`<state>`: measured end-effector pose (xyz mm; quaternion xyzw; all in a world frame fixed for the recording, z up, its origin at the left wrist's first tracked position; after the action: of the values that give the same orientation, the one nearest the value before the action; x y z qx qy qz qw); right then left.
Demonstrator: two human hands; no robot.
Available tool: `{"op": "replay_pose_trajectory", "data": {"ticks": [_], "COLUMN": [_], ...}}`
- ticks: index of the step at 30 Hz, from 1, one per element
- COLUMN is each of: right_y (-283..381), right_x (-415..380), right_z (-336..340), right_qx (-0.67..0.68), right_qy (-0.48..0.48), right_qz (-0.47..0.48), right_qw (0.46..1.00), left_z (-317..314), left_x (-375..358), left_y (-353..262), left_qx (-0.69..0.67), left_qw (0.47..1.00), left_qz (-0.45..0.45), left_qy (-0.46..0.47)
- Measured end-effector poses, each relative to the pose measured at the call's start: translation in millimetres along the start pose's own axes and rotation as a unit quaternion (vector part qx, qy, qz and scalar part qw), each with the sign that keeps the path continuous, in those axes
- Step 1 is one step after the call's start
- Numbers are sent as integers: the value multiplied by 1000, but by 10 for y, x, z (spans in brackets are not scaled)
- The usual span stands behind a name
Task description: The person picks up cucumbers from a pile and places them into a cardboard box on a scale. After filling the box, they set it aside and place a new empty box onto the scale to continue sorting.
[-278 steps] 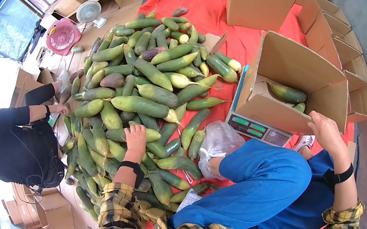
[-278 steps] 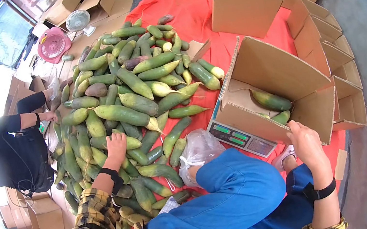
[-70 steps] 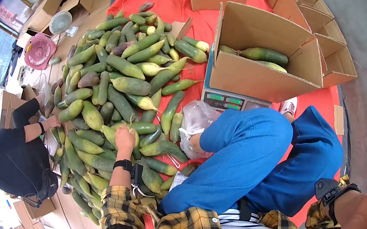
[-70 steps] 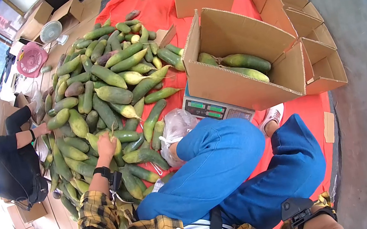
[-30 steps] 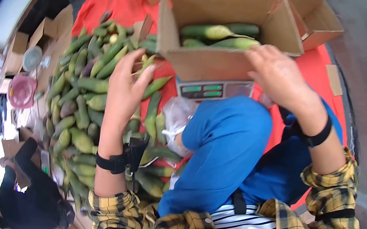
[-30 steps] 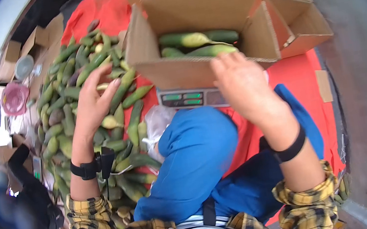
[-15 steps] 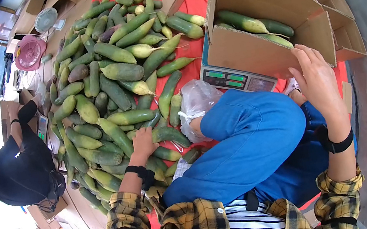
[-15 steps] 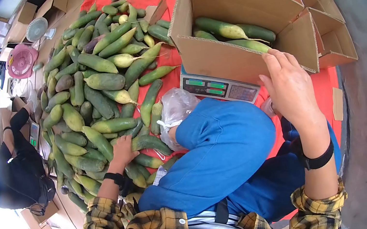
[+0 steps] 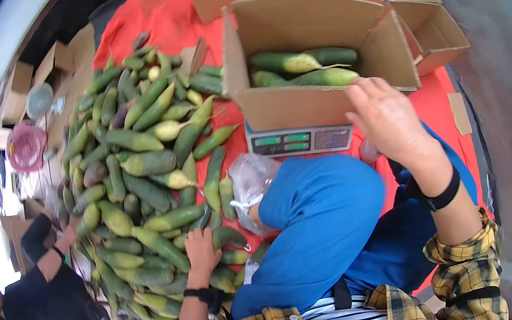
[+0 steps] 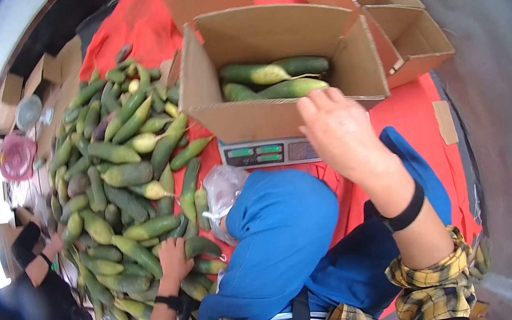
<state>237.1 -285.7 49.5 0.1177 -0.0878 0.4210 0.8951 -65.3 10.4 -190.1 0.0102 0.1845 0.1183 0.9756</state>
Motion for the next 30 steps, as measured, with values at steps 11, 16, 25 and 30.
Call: {"op": "replay_pose_trajectory", "data": {"ticks": [11,16,25,30], "right_y": [-67,-58,-46,-20], "right_x": [-60,-79,-84,-76], "right_z": [-73,-12,-22,-23], "right_qx": [-7,42,28,19], "right_qy": [35,38,64,63], "right_qz": [-34,-35,-36,-39], "right_qw": [999,998,997,997], "left_z": [2725,3351,2951,2727], "left_x": [-103,79,-7,-133], "left_y": [90,-253,-243,-21], "left_qx": [-39,-134,-115,-161], "left_qw": [949,890,874,888], "left_qz": [-15,-10,31,71], "left_qy": [-313,-436,-471,-425]}}
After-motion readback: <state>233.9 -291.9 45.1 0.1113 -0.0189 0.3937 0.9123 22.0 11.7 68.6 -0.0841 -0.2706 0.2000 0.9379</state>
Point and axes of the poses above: each hand's wrist, its own x-axis towards the middle knuckle, its own z-axis out of the back of the hand, y = z × x, the point moved 6 cm from there along x, towards the middle knuckle, and after that the axes turned 5 degrees about x, right-handed, at the moved point
